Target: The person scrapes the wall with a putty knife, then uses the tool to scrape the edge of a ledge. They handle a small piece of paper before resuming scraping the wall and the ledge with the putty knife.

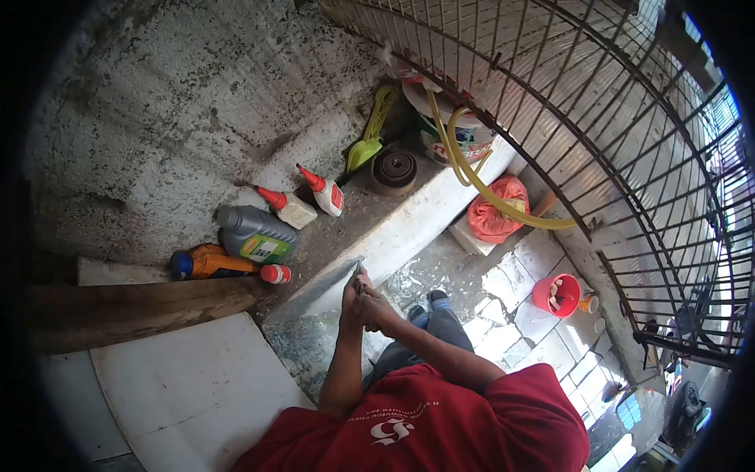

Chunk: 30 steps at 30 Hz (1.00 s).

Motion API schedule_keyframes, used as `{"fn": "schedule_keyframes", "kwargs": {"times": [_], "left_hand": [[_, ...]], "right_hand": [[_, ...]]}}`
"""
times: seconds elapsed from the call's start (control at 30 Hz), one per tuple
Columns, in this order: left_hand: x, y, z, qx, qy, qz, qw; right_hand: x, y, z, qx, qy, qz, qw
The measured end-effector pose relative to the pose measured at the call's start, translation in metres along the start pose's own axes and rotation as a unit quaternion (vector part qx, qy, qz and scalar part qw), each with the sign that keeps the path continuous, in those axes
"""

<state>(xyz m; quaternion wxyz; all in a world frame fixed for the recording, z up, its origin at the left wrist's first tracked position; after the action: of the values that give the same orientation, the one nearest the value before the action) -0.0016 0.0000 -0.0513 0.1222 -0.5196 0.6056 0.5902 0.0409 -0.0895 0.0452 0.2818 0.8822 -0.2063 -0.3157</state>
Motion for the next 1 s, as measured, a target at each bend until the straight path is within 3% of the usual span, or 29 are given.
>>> {"fn": "schedule_keyframes", "kwargs": {"times": [0.07,0.1,0.17,0.2,0.23,0.33,0.4,0.5,0.63,0.77,0.87,1.0], "left_hand": [[-0.014,0.006,0.0,0.025,0.006,0.015,1.0],[-0.02,0.006,0.002,0.015,-0.004,0.063,0.998],[-0.028,0.003,0.016,-0.001,-0.3,0.041,0.953],[-0.021,-0.007,0.017,-0.005,-0.292,0.024,0.956],[-0.013,-0.017,0.018,-0.008,-0.284,0.007,0.959],[-0.008,-0.024,0.006,-0.041,-0.229,-0.029,0.972],[-0.013,-0.014,-0.002,-0.077,-0.21,-0.006,0.975],[-0.013,-0.008,0.001,-0.122,-0.261,0.019,0.958],[-0.007,-0.002,0.0,-0.119,-0.184,0.056,0.974],[-0.004,0.02,-0.014,-0.186,-0.214,-0.004,0.959],[0.004,0.032,-0.029,-0.208,-0.207,-0.029,0.956],[0.019,0.023,-0.043,-0.241,-0.108,-0.056,0.963]], "right_hand": [[-0.006,-0.034,0.031,0.085,-0.026,0.027,0.996],[0.0,-0.051,0.044,0.147,-0.064,-0.014,0.987],[-0.001,-0.066,0.02,-0.001,-0.131,0.009,0.991],[-0.003,-0.068,0.016,-0.079,-0.165,0.02,0.983],[0.005,-0.073,0.021,-0.057,-0.353,-0.075,0.931],[0.024,-0.053,0.024,-0.034,-0.199,-0.075,0.977],[0.018,-0.04,0.014,0.043,-0.031,-0.046,0.998],[-0.001,-0.013,-0.031,-0.147,-0.059,-0.07,0.985],[0.018,-0.032,-0.002,-0.155,-0.086,-0.131,0.975],[0.026,0.013,-0.01,-0.091,0.076,-0.102,0.988],[0.044,0.017,0.004,-0.053,0.282,-0.085,0.954],[0.056,0.029,0.002,-0.029,0.349,-0.098,0.932]]}}
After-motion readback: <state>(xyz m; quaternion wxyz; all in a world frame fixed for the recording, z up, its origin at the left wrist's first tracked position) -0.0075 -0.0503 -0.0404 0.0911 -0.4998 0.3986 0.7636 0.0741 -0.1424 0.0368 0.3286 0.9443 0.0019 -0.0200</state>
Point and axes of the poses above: each hand's wrist, its own y-axis away from the middle knuckle, its own x-axis out of the back of the hand, z = x × y, the point moved 2 cm from there along -y, towards the middle knuckle, and after that the axes turned 4 degrees about y, right-handed, at the moved point
